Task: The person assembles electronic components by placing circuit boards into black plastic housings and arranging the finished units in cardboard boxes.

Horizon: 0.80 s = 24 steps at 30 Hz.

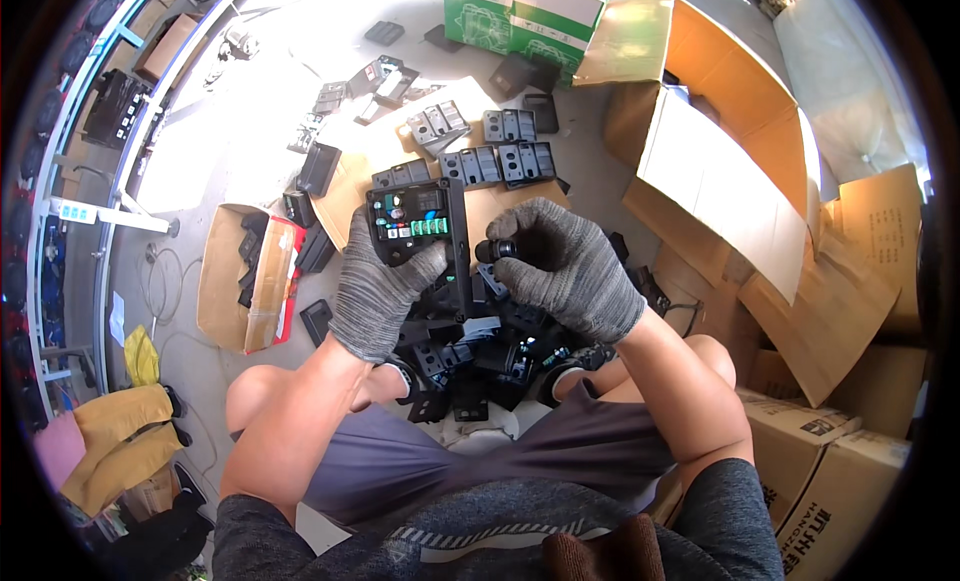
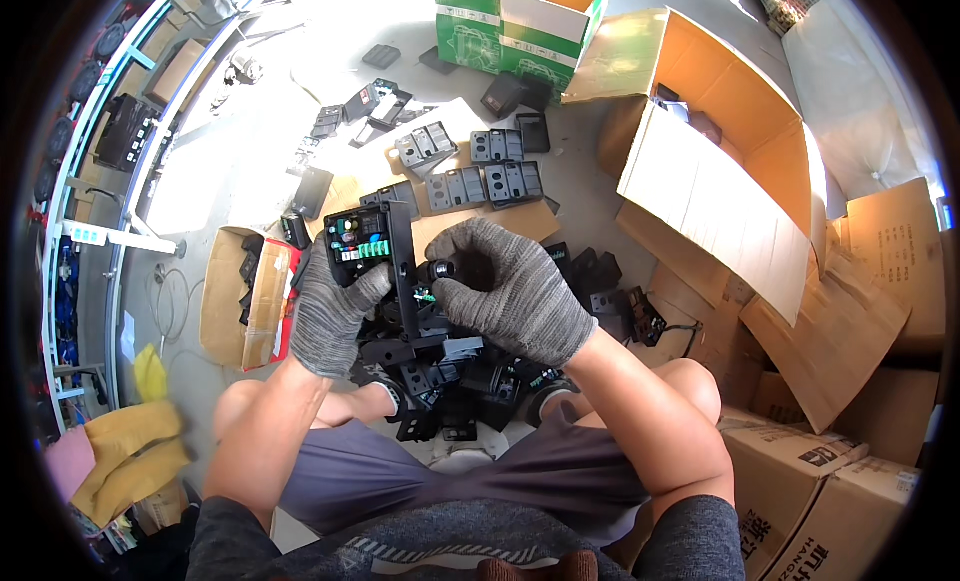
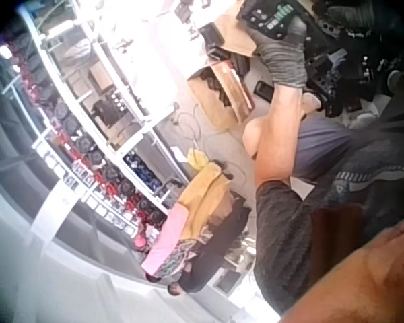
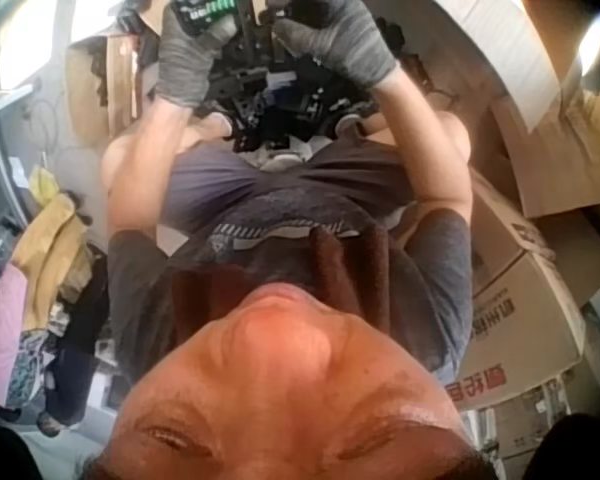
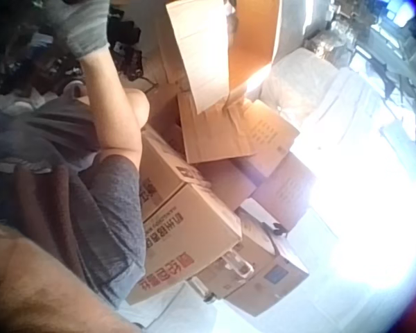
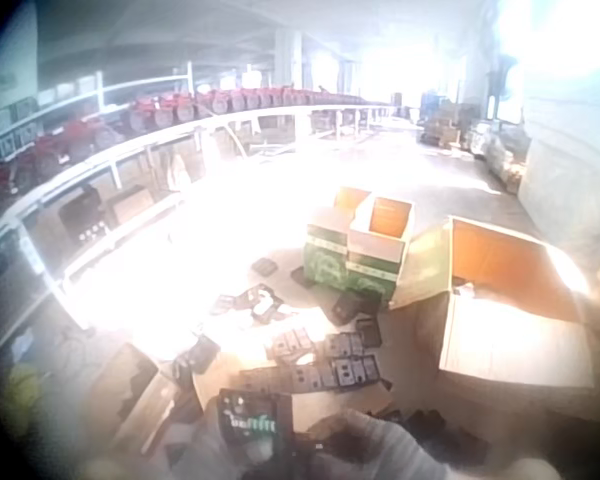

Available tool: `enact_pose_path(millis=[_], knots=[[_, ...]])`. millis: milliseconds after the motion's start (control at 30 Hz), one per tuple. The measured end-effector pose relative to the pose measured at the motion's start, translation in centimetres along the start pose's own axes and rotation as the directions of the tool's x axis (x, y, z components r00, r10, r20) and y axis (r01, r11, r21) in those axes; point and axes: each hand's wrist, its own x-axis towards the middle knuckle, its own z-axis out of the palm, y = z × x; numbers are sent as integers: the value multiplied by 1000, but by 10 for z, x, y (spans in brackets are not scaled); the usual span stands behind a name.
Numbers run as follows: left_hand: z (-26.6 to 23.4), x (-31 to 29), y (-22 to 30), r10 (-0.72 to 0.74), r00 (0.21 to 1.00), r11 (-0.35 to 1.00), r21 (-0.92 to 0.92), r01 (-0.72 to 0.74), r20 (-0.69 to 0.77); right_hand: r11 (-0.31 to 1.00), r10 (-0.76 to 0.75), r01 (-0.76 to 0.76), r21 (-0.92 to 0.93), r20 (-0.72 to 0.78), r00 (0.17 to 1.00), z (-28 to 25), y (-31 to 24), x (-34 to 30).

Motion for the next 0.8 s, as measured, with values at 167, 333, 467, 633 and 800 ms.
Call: enact_pose_path(millis=[167, 333, 467, 633, 800], knots=[[-1, 0, -1, 16, 1000, 999, -34, -16, -3, 988, 22, -20, 153, -9, 1000, 3, 10, 2], [1, 2, -2, 34, 999, 994, -103, -35, -10, 876, -180, 183, -446, 51, 982, 1, -2, 2], [2, 2, -1, 8, 1000, 998, -60, -8, 2, 959, -196, 176, -224, -70, 978, 9, 15, -1], [-2, 3, -5, 17, 1000, 999, -50, -17, 4, 891, -171, 133, -434, -50, 984, 5, -1, 2], [0, 4, -4, 17, 1000, 999, -32, -17, 12, 815, -332, 289, -502, 4, 943, 11, -2, 2]])
